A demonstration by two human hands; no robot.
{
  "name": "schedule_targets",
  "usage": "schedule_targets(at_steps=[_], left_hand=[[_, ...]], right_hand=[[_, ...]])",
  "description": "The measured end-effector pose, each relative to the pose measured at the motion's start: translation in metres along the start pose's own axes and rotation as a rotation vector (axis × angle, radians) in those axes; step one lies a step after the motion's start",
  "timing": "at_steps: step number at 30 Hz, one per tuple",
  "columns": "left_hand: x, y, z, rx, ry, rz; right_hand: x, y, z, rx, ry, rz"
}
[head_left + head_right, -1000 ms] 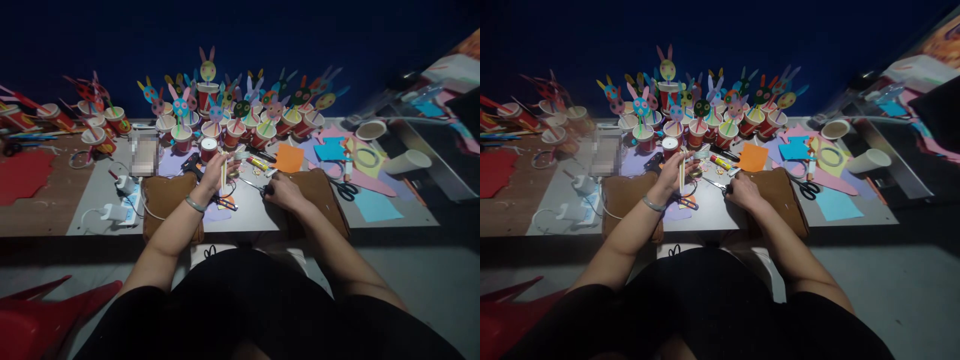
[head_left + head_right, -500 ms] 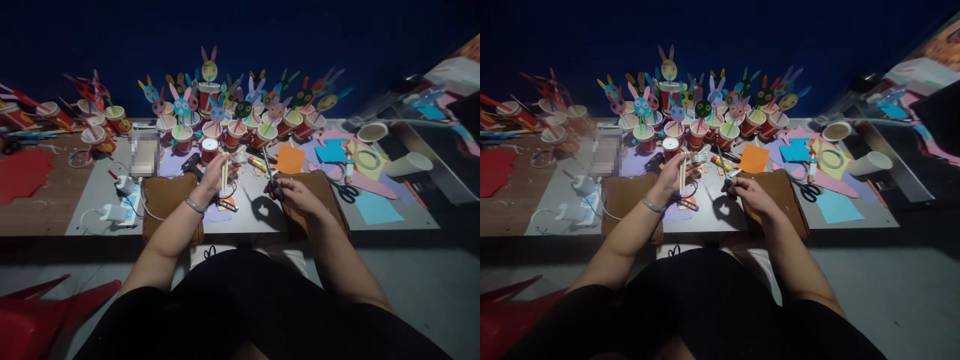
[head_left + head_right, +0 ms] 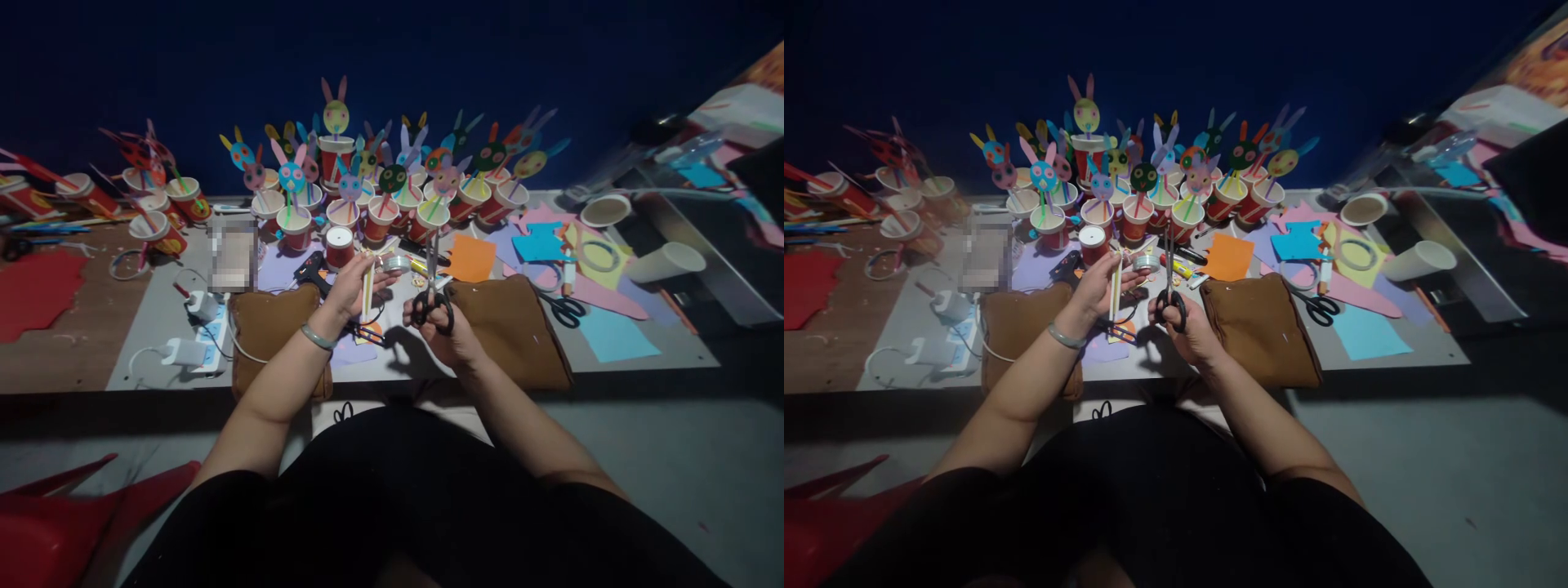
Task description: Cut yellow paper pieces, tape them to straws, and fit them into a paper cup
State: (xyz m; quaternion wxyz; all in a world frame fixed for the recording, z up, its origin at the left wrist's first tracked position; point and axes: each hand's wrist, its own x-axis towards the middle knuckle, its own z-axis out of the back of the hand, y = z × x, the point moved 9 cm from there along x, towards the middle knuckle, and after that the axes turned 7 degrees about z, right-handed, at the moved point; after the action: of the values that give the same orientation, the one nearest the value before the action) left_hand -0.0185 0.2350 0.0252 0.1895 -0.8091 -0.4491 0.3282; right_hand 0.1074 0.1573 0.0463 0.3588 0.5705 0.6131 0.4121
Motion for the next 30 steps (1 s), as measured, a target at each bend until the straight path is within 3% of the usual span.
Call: schedule_targets(at_steps=[7,15,22,30], left_hand=[[-0.002,0.002,-0.004,-0.036,0.024,-0.015],[-0.003,-0.003,0.001,-0.074,-0.061,-0.053],[-0.003,0.0,0.0,-0.119,-0.068,-0.04],[-0.001,0.004,-0.001,-0.067,-0.094,-0.043]], right_hand=[[0.006,0.004,-0.017,-0.032,0.007,-0.009],[-0.015,-0.028,-0.021,-0.233,0.125,-0.197],[-0.013,-0.046,-0.013,-0.253,0.071,-0.254],[0.003,-0.046,-0.021,-0.244,0.024,-0.213]])
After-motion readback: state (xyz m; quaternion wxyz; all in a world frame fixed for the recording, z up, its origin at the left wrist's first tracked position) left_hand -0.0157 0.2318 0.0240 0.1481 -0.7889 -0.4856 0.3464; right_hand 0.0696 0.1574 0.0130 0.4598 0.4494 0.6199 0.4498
